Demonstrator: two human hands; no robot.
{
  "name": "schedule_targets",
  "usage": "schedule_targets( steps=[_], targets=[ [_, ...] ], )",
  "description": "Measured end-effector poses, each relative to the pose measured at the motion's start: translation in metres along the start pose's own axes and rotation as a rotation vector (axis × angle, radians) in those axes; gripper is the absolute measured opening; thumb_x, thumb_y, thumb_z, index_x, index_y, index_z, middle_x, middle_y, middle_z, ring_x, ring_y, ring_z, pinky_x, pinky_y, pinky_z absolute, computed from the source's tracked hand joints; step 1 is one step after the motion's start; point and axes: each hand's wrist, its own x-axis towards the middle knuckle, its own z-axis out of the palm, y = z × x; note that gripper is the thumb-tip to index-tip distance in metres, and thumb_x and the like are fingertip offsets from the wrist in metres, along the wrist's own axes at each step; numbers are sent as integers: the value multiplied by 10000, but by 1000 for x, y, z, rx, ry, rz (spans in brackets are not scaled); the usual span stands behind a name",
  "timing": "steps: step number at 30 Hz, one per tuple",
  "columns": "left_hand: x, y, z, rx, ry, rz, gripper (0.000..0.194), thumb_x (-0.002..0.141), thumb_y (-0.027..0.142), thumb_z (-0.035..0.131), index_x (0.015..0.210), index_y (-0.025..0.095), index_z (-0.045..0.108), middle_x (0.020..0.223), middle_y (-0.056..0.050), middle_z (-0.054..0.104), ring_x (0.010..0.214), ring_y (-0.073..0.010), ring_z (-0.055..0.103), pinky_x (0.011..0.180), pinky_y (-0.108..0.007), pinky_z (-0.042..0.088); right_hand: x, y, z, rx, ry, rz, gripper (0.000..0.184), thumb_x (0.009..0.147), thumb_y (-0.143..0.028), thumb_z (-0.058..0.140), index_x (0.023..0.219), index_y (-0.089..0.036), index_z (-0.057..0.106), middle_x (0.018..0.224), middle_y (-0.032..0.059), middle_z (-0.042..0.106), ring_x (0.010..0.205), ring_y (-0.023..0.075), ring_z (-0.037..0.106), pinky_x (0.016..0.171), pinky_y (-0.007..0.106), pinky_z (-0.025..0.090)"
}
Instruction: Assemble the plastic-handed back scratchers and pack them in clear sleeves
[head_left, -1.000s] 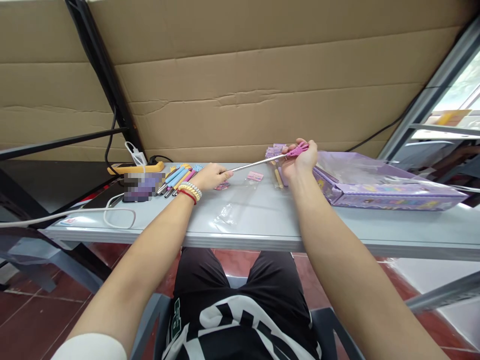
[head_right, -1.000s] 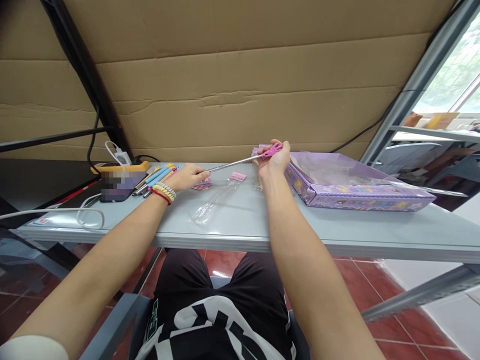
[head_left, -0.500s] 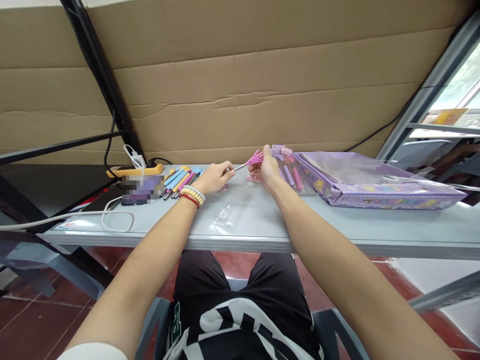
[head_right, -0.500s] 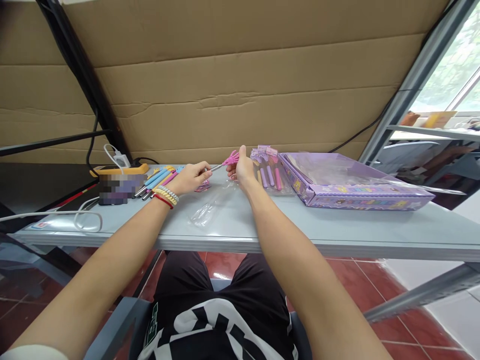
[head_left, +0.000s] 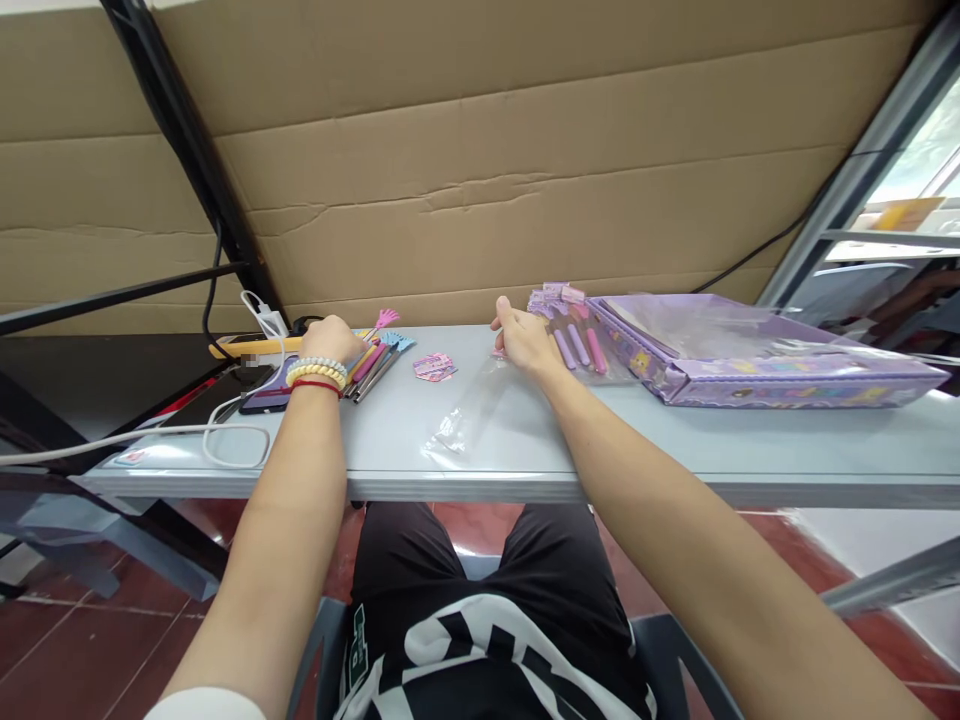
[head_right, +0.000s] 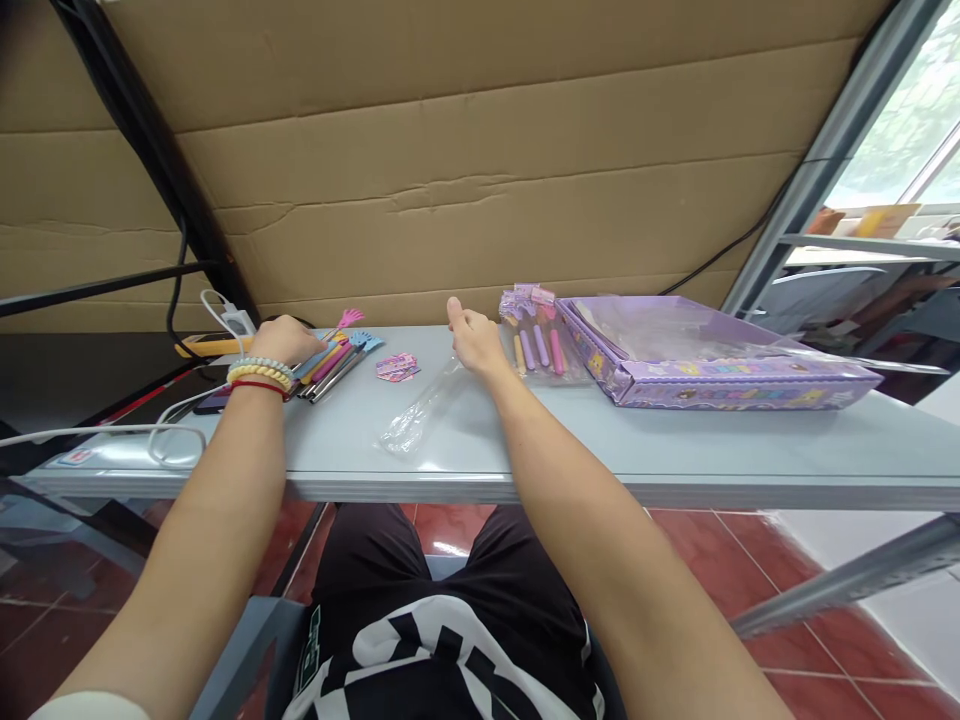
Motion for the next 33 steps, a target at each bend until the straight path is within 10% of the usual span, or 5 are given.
schedule_targets(
  steps=[18, 27, 33],
  targets=[
    [-5, 8, 13, 73, -50, -33, 524, 710, 431, 698, 1119, 106, 669, 1166, -249, 650, 1098, -381, 609, 877, -430, 491, -7, -5, 0, -209, -176, -48, 616, 880, -702, 322, 675, -183, 584, 536, 15, 564, 598, 159, 545, 623, 266, 367],
    [-9, 10, 6, 2, -17, -10, 287, 706, 234, 654, 967, 131, 715, 1115, -217, 680, 1080, -371, 617, 856, -427, 494, -9, -8, 0, -291, -230, -33, 585, 901, -653, 304, 716, -169, 576, 614, 28, 588, 646, 154, 554, 653, 258, 376],
    [-17, 33, 9, -311, 89, 363, 238, 788, 349, 591, 836, 163, 732, 905, -108, 739, 899, -242, 657, 842, -328, 474, -7, -11, 0, -330, -189, -58, 582, 905, -626, 301, 687, -166, 582, 630, 40, 608, 646, 151, 563, 642, 256, 378]
  ],
)
